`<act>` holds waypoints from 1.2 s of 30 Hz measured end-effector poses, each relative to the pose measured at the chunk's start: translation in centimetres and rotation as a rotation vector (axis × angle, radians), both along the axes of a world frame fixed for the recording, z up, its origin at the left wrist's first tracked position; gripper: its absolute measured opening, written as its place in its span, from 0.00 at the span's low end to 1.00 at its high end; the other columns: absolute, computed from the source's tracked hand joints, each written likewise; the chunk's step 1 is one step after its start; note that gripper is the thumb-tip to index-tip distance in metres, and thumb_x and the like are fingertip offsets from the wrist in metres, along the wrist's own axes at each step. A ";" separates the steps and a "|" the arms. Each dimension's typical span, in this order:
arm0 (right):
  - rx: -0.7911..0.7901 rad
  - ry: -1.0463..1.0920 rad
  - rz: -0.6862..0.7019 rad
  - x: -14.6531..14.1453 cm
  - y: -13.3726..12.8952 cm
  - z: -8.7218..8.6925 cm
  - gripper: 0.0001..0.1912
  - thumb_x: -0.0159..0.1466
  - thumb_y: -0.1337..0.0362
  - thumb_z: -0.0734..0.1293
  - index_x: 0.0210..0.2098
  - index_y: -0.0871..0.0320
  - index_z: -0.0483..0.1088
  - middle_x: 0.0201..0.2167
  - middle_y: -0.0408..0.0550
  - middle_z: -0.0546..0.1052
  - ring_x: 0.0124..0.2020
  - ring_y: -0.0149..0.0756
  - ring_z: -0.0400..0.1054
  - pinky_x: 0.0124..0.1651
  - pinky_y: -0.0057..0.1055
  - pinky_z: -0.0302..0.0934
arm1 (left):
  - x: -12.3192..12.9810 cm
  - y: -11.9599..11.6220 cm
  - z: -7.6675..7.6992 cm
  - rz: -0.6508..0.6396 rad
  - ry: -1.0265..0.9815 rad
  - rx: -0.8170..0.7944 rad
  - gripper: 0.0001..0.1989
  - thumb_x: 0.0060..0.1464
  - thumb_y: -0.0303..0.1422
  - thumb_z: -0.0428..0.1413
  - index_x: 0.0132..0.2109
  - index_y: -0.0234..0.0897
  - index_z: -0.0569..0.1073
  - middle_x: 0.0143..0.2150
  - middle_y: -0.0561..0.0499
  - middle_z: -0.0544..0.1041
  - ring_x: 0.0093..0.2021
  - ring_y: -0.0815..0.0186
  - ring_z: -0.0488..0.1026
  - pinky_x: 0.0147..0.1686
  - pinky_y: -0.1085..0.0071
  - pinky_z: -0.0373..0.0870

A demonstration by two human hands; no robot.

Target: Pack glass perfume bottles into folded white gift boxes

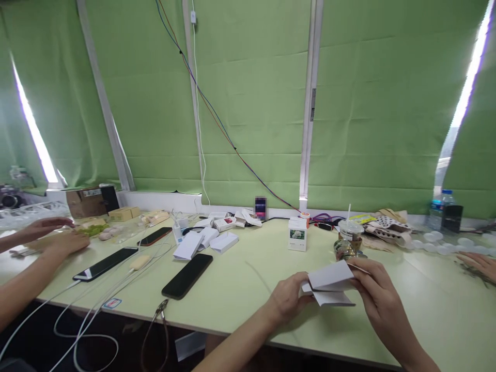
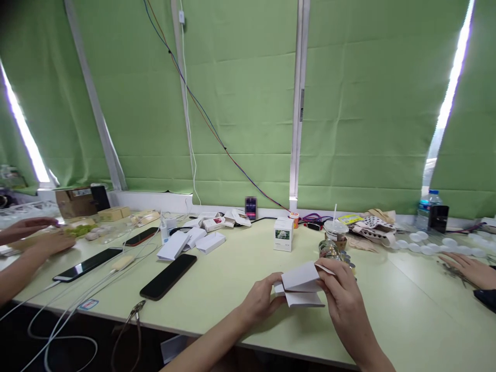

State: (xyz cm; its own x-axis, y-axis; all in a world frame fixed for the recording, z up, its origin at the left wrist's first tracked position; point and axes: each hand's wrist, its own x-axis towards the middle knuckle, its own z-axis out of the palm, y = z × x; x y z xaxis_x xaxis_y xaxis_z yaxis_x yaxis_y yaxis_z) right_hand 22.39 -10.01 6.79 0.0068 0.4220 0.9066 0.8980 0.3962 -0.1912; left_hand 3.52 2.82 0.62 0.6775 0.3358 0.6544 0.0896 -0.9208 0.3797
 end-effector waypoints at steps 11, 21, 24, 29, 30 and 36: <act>0.022 -0.215 -0.025 0.1 0.2 0.2 0.10 0.63 0.72 0.60 0.40 0.54 0.70 0.42 0.52 0.75 0.44 0.44 0.68 0.43 0.42 0.64 | 0.2 0.0 0.0 -0.036 -0.056 0.095 0.17 0.59 0.33 0.51 0.54 0.39 0.57 0.48 0.43 0.74 0.48 0.61 0.74 0.44 0.66 0.73; -0.010 -0.219 -0.033 -0.4 -0.1 0.5 0.09 0.64 0.72 0.60 0.37 0.56 0.71 0.43 0.54 0.74 0.44 0.44 0.67 0.43 0.41 0.65 | 0.1 0.3 0.1 -0.002 0.003 0.203 0.12 0.61 0.31 0.48 0.51 0.41 0.62 0.49 0.42 0.72 0.45 0.62 0.74 0.42 0.68 0.73; 0.001 -0.237 -0.042 -0.1 0.0 0.6 0.09 0.64 0.71 0.60 0.39 0.56 0.70 0.42 0.54 0.73 0.44 0.43 0.67 0.43 0.40 0.66 | 0.0 0.2 0.4 0.026 0.037 0.238 0.09 0.61 0.31 0.48 0.48 0.39 0.66 0.48 0.42 0.72 0.43 0.62 0.74 0.40 0.70 0.73; 0.007 -0.256 -0.054 -0.1 -0.2 0.5 0.07 0.64 0.72 0.60 0.39 0.58 0.68 0.44 0.57 0.70 0.45 0.45 0.65 0.43 0.41 0.64 | 0.0 0.1 0.7 0.054 0.027 0.285 0.08 0.61 0.30 0.48 0.46 0.40 0.69 0.46 0.44 0.72 0.41 0.66 0.74 0.38 0.74 0.73; -0.007 -0.254 -0.050 -0.3 -0.4 0.6 0.06 0.64 0.70 0.60 0.39 0.58 0.68 0.44 0.57 0.69 0.46 0.46 0.64 0.43 0.42 0.64 | 0.0 0.1 0.7 0.057 0.027 0.302 0.09 0.61 0.30 0.48 0.46 0.40 0.69 0.46 0.45 0.72 0.41 0.66 0.74 0.38 0.75 0.73; -0.039 -0.255 -0.031 -2.1 -0.8 0.8 0.02 0.63 0.67 0.64 0.33 0.57 0.68 0.43 0.56 0.69 0.47 0.48 0.63 0.44 0.42 0.63 | 0.1 0.0 0.3 0.044 0.070 0.354 0.10 0.61 0.32 0.48 0.49 0.42 0.68 0.47 0.46 0.72 0.43 0.66 0.74 0.41 0.74 0.73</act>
State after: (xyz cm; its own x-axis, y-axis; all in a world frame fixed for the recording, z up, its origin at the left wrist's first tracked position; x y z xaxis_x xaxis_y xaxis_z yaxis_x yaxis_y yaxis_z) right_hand 20.33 -10.84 7.58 -0.2063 0.4595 0.8639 0.9306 0.3649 0.0281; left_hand 3.58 2.80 0.95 0.7148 0.1265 0.6878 0.1467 -0.9887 0.0294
